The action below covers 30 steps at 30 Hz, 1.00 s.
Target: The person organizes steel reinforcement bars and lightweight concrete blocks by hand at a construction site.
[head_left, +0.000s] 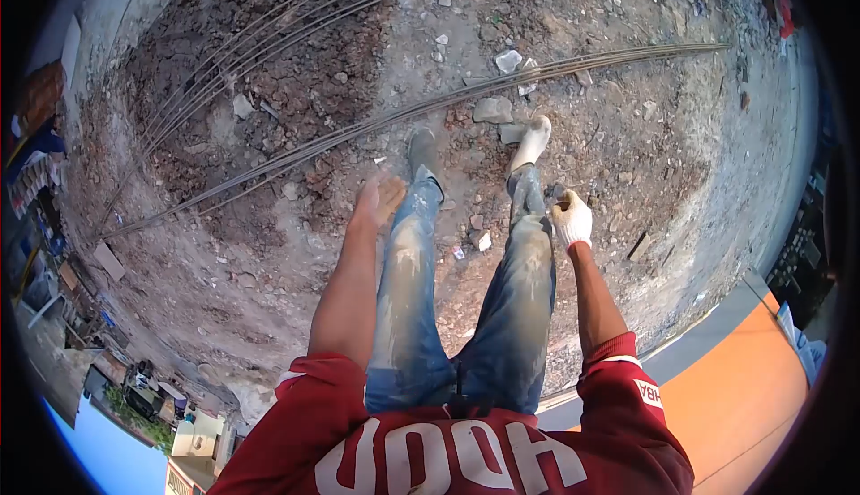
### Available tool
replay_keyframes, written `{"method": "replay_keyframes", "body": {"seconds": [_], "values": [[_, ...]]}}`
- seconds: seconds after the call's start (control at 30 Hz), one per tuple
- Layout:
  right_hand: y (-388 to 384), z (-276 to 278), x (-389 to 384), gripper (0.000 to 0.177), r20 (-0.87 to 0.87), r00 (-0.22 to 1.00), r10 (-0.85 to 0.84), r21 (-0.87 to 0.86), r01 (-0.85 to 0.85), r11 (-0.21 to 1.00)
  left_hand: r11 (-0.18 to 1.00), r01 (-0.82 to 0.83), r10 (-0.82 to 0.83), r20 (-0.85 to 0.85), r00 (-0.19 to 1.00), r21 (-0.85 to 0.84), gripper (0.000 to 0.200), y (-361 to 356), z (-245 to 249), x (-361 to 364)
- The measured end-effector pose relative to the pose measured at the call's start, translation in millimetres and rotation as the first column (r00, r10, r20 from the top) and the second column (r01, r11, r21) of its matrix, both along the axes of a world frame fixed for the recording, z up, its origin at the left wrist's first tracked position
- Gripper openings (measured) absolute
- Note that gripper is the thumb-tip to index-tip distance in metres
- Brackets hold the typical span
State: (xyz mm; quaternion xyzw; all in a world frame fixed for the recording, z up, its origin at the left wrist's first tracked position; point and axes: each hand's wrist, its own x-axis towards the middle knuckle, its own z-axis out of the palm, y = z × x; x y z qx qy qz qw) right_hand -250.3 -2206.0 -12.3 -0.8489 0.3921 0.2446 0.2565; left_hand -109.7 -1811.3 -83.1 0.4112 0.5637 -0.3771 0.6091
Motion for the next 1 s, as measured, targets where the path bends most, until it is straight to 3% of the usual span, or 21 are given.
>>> {"method": "replay_keyframes", "body": {"seconds": [0.03, 0.13, 0.2, 0.27, 0.33, 0.4, 0.47, 0.5, 0.53, 0.57, 0.6, 0.67, 0.7, 0.73, 0.77, 0.8, 0.87, 0.9, 0.93, 0.97, 1.0], "values": [[-21.2, -32.3, 23.8, 0.024, 0.002, 0.995, 0.095, -0.018, -0.095, 0.995, 0.987, -0.161, 0.16, -0.043, 0.986, -0.004, 0.053, -15.9, -29.5, 7.6], [-78.0, -141.7, 90.2, 0.037, -0.149, 0.878, 0.455, -0.175, -0.477, 0.861, 0.951, -0.31, 0.308, -0.13, 0.943, 0.0, 0.065, -42.6, -124.4, 28.2], [-106.2, -200.7, 148.4, 0.041, -0.264, 0.774, 0.576, -0.201, -0.628, 0.752, 0.932, -0.364, 0.361, -0.148, 0.921, 0.012, 0.074, -62.5, -179.8, 43.0], [-144.6, -271.4, 188.9, 0.04, -0.223, 0.553, 0.803, -0.373, -0.809, 0.454, 0.901, -0.425, 0.435, -0.191, 0.88, 0.09, 0.082, -84.0, -243.3, 53.3], [-164.7, -316.6, 221.7, 0.033, -0.205, 0.436, 0.876, -0.409, -0.852, 0.328, 0.876, -0.433, 0.469, -0.163, 0.868, 0.214, 0.08, -109.8, -283.0, 64.6], [-185.9, -358.3, 233.8, 0.035, -0.231, 0.279, 0.932, -0.261, -0.941, 0.217, 0.787, -0.483, 0.552, -0.087, 0.829, 0.385, 0.068, -134.4, -323.1, 67.6], [-189.3, -376.1, 238.9, 0.039, -0.184, 0.18, 0.966, -0.16, -0.975, 0.151, 0.719, -0.561, 0.612, 0.007, 0.79, 0.41, 0.045, -154.9, -339.5, 65.2], [-196.5, -387.4, 240.6, 0.034, -0.096, 0.19, 0.977, -0.181, -0.969, 0.17, 0.77, -0.352, 0.456, -0.073, 0.887, 0.533, 0.042, -161.5, -347.8, 65.1], [-195.9, -386.7, 245.0, 0.029, -0.107, 0.167, 0.98, -0.128, -0.98, 0.153, 0.776, -0.132, 0.299, -0.174, 0.938, 0.617, 0.039, -167.9, -352.1, 70.6], [-204.0, -397.7, 240.4, 0.028, -0.064, 0.2, 0.978, -0.139, -0.972, 0.19, 0.671, -0.476, 0.583, -0.008, 0.813, 0.569, 0.034, -173.6, -353.0, 74.4], [-195.8, -383.1, 245.3, 0.029, -0.121, 0.217, 0.969, -0.06, -0.976, 0.211, 0.469, -0.755, 0.799, 0.143, 0.583, 0.459, 0.029, -175.1, -349.1, 78.5], [-200.5, -378.3, 242.8, 0.03, -0.123, 0.199, 0.972, -0.033, -0.98, 0.196, 0.434, -0.781, 0.765, 0.274, 0.583, 0.45, 0.013, -176.0, -353.5, 64.6], [-196.7, -363.7, 241.1, 0.03, -0.114, 0.226, 0.967, -0.035, -0.974, 0.223, 0.313, -0.903, 0.832, 0.372, 0.411, 0.295, 0.012, -176.4, -350.0, 60.4], [-197.0, -347.2, 239.9, 0.032, -0.134, 0.228, 0.964, -0.027, -0.974, 0.227, 0.345, -0.88, 0.816, 0.359, 0.453, 0.328, 0.016, -177.8, -336.5, 61.5], [-192.3, -326.2, 238.3, 0.033, -0.217, 0.228, 0.949, -0.028, -0.973, 0.228, 0.396, -0.902, 0.836, 0.339, 0.432, 0.172, 0.013, -171.5, -346.0, 47.8], [-194.4, -309.5, 234.1, 0.036, -0.137, 0.219, 0.966, -0.037, -0.976, 0.216, 0.43, -0.903, 0.855, 0.31, 0.415, 0.021, 0.011, -165.0, -349.2, 32.4], [-187.7, -271.0, 233.3, 0.035, -0.035, 0.268, 0.963, -0.056, -0.962, 0.266, 0.396, -0.863, 0.817, 0.308, 0.487, 0.315, 0.006, -176.5, -265.3, 57.2], [-187.0, -254.4, 230.3, 0.033, 0.076, 0.3, 0.951, -0.08, -0.949, 0.306, 0.375, -0.881, 0.839, 0.299, 0.455, 0.288, 0.005, -176.7, -242.3, 58.0], [-191.1, -241.7, 232.9, 0.029, 0.133, 0.204, 0.97, -0.126, -0.967, 0.221, 0.362, -0.896, 0.858, 0.283, 0.428, 0.256, 0.004, -178.3, -222.7, 61.9], [-188.0, -221.9, 233.3, 0.025, -0.02, 0.399, 0.917, 0.052, -0.915, 0.4, 0.362, -0.886, 0.857, 0.27, 0.439, 0.29, 0.006, -180.0, -203.2, 68.0], [-192.9, -212.6, 230.8, 0.022, -0.019, 0.417, 0.909, 0.028, -0.908, 0.418, 0.354, -0.879, 0.861, 0.254, 0.44, 0.32, 0.007, -181.9, -183.9, 72.2]]}}
